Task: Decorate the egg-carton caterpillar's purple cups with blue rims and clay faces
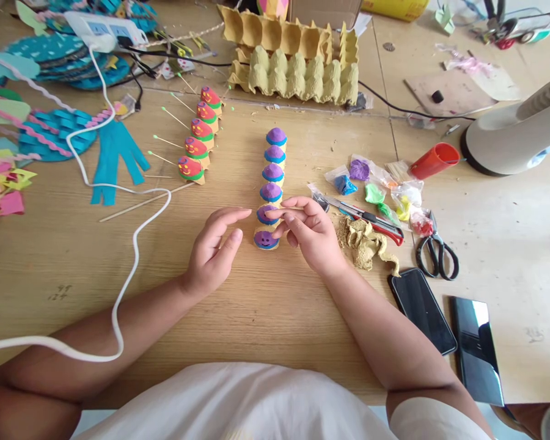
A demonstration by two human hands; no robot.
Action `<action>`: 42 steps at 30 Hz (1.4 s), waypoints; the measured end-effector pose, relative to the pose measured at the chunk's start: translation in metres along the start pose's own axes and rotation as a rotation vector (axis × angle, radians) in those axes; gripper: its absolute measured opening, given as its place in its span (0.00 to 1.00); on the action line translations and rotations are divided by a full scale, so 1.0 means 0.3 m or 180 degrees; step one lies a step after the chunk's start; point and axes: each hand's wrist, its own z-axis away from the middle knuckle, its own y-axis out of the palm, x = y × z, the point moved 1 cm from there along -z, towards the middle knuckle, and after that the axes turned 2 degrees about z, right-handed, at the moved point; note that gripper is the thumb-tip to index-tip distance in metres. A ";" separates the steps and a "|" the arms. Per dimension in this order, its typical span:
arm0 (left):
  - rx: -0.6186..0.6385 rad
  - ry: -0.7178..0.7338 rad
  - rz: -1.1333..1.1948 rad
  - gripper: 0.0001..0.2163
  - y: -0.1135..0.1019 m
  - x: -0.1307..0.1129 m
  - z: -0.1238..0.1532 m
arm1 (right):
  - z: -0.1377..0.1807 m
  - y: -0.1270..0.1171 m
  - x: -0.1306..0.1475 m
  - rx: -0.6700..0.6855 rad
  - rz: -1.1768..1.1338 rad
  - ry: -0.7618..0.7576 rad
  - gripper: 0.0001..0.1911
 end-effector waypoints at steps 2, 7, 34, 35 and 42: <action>0.0001 0.0019 0.0039 0.14 0.000 0.000 0.000 | 0.000 0.001 0.000 0.0022 -0.0055 -0.0005 0.17; -0.0001 0.0045 0.0052 0.14 0.000 -0.002 0.000 | 0.003 0.006 0.004 -0.0036 -0.0081 0.0017 0.15; -0.0058 0.0325 -0.0022 0.14 -0.004 -0.017 0.005 | 0.044 0.029 0.029 0.0556 -0.0148 -0.0116 0.10; -0.0050 0.0348 -0.0034 0.13 -0.005 -0.018 0.006 | 0.044 0.029 0.029 0.0595 -0.0194 -0.0066 0.11; -0.0115 0.0742 -0.0109 0.11 -0.015 -0.031 0.007 | 0.062 0.052 0.054 0.0647 -0.0352 0.0187 0.17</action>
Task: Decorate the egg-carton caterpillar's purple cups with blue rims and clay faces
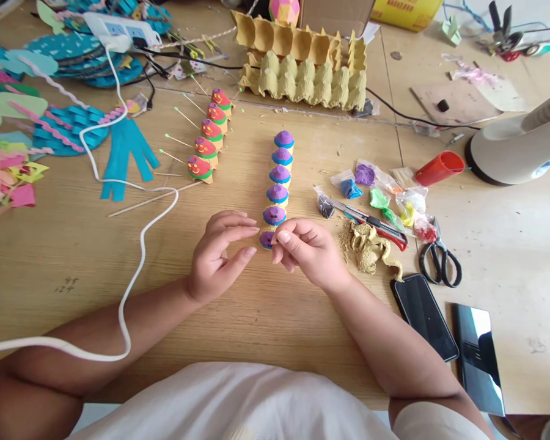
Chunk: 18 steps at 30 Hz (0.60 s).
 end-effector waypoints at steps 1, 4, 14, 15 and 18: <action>0.0004 0.0070 -0.0016 0.10 -0.002 -0.002 -0.001 | 0.004 0.011 0.006 -0.0003 0.0065 0.0040 0.17; -0.0008 0.0205 -0.0066 0.11 -0.006 -0.009 -0.003 | 0.017 0.045 0.016 -0.0067 0.0349 0.0173 0.18; -0.0049 0.0247 0.0001 0.06 -0.004 -0.013 -0.013 | 0.024 0.067 -0.004 0.0146 0.0442 0.0248 0.19; -0.0053 0.0204 0.0001 0.06 -0.004 -0.011 -0.011 | 0.024 0.064 -0.005 0.0161 0.0366 0.0265 0.17; -0.0072 0.0120 0.0044 0.06 -0.004 -0.005 -0.005 | 0.022 0.060 -0.015 0.0207 0.0079 0.0345 0.17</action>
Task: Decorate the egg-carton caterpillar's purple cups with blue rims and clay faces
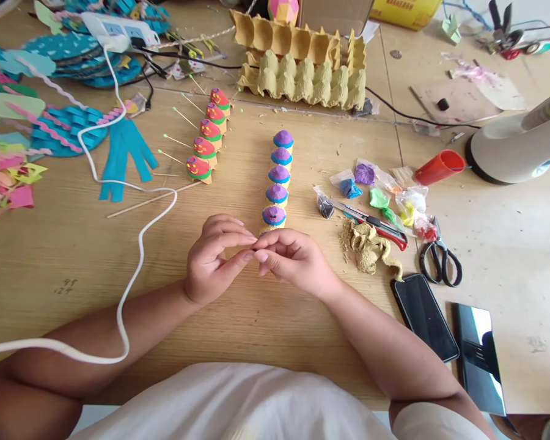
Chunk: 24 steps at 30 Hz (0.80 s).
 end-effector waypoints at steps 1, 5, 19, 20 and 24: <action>-0.0003 -0.0008 0.0027 0.07 0.000 0.000 0.002 | -0.002 0.000 -0.004 0.0030 -0.0077 0.0025 0.17; -0.0017 -0.0122 0.0118 0.06 -0.001 -0.002 0.009 | -0.012 -0.005 -0.005 -0.0017 -0.0198 0.0028 0.17; -0.0238 -0.0680 0.0138 0.08 0.005 0.007 0.018 | -0.045 -0.087 -0.002 -0.0829 0.0279 -0.0367 0.21; -0.0240 -0.0674 0.0151 0.08 0.005 0.006 0.017 | -0.045 -0.087 -0.004 -0.0808 0.0252 -0.0406 0.19; -0.0249 -0.0633 0.0150 0.07 0.006 0.006 0.016 | -0.043 -0.091 -0.005 -0.0767 0.0250 -0.0339 0.19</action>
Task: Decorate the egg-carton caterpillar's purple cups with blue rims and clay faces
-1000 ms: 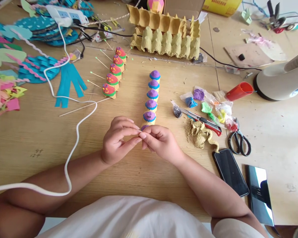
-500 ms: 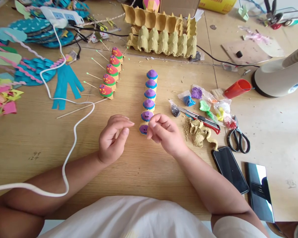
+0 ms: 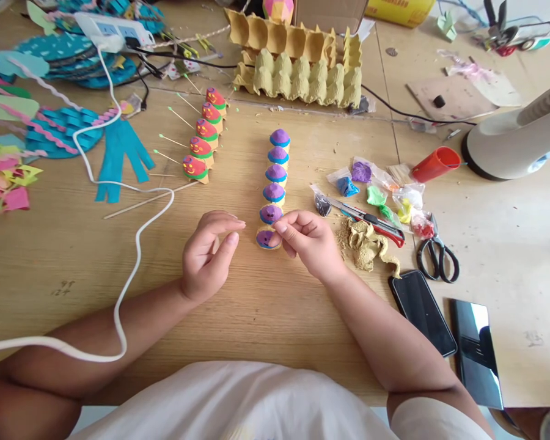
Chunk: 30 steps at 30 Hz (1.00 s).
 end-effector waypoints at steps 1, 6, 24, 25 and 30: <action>-0.0003 0.0002 -0.0010 0.07 0.000 0.000 0.000 | 0.001 -0.002 -0.001 -0.0016 0.0044 0.0039 0.21; 0.0018 0.0014 -0.0040 0.07 0.001 0.001 0.000 | 0.006 -0.005 -0.002 -0.0014 0.0021 -0.0026 0.19; 0.0251 0.0277 -0.0264 0.08 -0.004 -0.002 0.004 | 0.034 0.042 0.030 0.0337 0.0338 0.0002 0.19; 0.0262 0.0279 -0.0278 0.08 -0.004 -0.002 0.005 | 0.035 0.043 0.030 0.0384 0.0347 0.0023 0.19; 0.0315 0.0393 -0.0220 0.08 -0.002 -0.008 0.000 | 0.040 0.039 0.023 0.0450 0.0594 0.0134 0.27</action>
